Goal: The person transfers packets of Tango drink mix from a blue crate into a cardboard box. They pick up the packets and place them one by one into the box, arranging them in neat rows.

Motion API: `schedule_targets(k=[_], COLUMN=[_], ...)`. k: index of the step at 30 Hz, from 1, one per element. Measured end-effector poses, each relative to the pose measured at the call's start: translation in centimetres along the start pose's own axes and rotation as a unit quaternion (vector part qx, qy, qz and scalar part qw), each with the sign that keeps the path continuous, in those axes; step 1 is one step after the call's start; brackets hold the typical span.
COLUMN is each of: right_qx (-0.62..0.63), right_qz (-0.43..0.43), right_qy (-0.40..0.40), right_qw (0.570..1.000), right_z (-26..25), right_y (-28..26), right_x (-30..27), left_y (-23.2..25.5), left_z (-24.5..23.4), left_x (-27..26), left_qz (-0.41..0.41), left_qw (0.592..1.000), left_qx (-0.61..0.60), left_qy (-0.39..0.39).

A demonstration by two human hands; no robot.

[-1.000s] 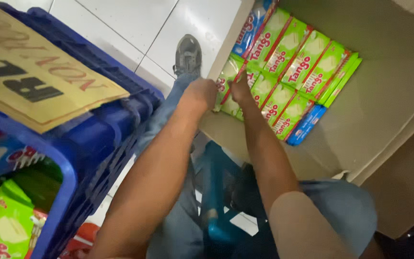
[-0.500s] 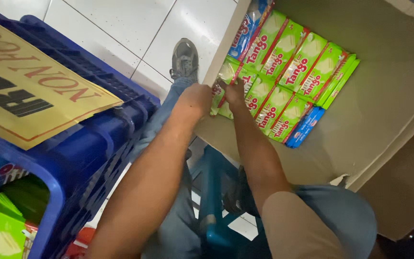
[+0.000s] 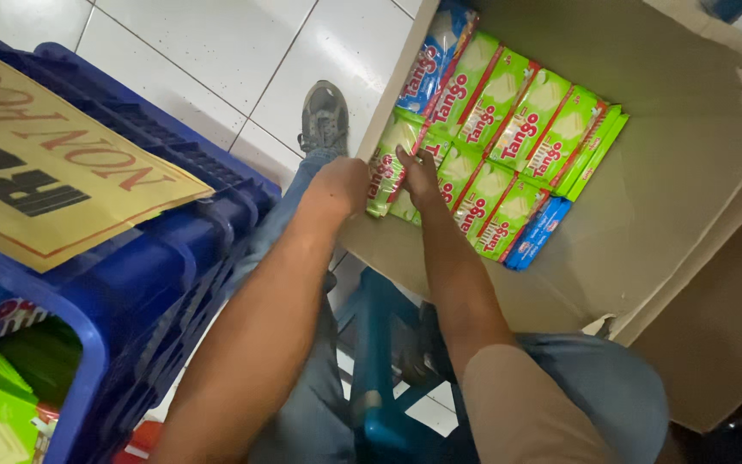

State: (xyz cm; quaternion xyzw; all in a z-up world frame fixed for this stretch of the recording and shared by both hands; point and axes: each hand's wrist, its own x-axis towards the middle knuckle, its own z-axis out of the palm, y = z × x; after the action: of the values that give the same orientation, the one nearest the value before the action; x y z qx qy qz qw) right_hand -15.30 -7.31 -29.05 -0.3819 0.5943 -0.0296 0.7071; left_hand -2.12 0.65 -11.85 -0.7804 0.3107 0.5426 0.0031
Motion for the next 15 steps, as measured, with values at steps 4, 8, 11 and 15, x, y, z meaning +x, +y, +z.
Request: schedule_targets(k=[4,8,11,15], right_qx=[0.003,0.058,0.053,0.014], right_qz=[-0.007,-0.01,-0.008,-0.016], right_qy=[0.005,0.004,0.005,0.022], right_qw=[1.0,0.998,0.999,1.0], right_z=[0.3,0.0,0.9,-0.5], right_y=[1.1,1.8,-1.1,-1.5], right_x=[2.1,2.9,-0.7,-1.8], left_y=[1.6,0.8,2.0,0.3], left_z=[-1.7,-1.1,-2.0,-0.2], left_x=[-2.5,-1.9,-3.3,0.1], left_qz=[-0.002,0.006,-0.01,-0.06], left_qw=[1.0,1.0,1.0,0.997], left_qx=[0.01,0.014,0.008,-0.039], left_qy=[0.003,0.005,0.001,-0.003])
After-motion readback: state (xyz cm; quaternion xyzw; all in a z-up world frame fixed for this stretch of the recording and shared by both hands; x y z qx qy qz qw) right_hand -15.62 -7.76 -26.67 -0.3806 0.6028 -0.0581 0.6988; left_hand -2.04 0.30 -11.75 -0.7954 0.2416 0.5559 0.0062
